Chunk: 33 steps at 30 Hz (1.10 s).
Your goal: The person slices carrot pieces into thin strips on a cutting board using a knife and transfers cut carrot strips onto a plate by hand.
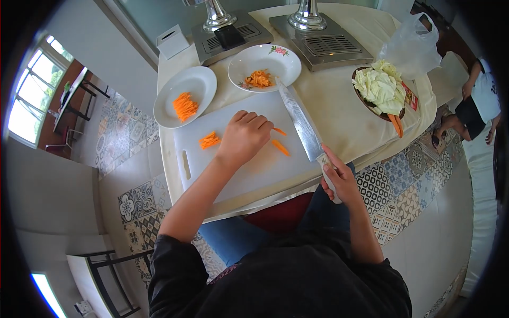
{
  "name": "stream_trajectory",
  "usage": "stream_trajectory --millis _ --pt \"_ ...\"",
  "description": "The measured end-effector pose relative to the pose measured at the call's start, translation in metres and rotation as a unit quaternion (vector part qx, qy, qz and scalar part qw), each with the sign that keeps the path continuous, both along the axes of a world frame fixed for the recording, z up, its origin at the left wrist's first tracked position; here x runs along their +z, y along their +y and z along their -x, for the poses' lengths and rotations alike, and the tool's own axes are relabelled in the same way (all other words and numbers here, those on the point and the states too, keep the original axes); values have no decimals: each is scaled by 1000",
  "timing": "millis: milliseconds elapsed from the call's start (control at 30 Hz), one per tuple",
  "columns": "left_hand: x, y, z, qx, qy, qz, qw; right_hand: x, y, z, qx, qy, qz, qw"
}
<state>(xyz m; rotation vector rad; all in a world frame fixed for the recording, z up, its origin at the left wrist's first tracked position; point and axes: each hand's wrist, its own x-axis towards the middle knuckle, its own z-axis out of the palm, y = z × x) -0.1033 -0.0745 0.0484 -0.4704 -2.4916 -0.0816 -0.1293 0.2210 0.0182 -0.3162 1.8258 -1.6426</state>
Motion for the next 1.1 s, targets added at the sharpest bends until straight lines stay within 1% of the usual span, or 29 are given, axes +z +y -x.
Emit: stream_trajectory --millis 100,200,300,333,400,500,600,800,900,1000,1067,1100 --pt "-11 10 16 -12 -6 45 999 1 -2 -1 -1 5 -1 1000" --pt "-16 13 19 -27 -53 51 997 -1 -1 -1 -2 10 4 1000" --pt "-10 12 8 -36 -59 -87 994 -2 0 -2 1 6 16 1000" --pt "-6 10 3 -35 -75 -97 992 -1 0 -2 2 8 15 1000" --pt "4 7 -6 -35 -106 -114 987 -2 -1 -1 6 9 23 1000" --pt "8 11 -13 -65 -144 -113 981 -5 0 0 11 14 39 999" --pt "-1 11 -13 -68 -169 -110 977 -6 0 0 7 21 42 999" --pt "4 0 -30 -41 -192 -110 974 -1 1 -3 2 24 39 999" --pt "8 -10 -46 -29 -220 -137 965 -4 4 -3 0 36 33 999" --pt "6 -20 -55 -37 -206 -186 960 -4 6 -7 0 43 22 999" --pt "9 -23 -56 -19 -210 -206 955 3 7 -12 0 37 18 999" --pt "11 -24 -55 -12 -211 -216 953 9 8 -15 9 60 2 998"
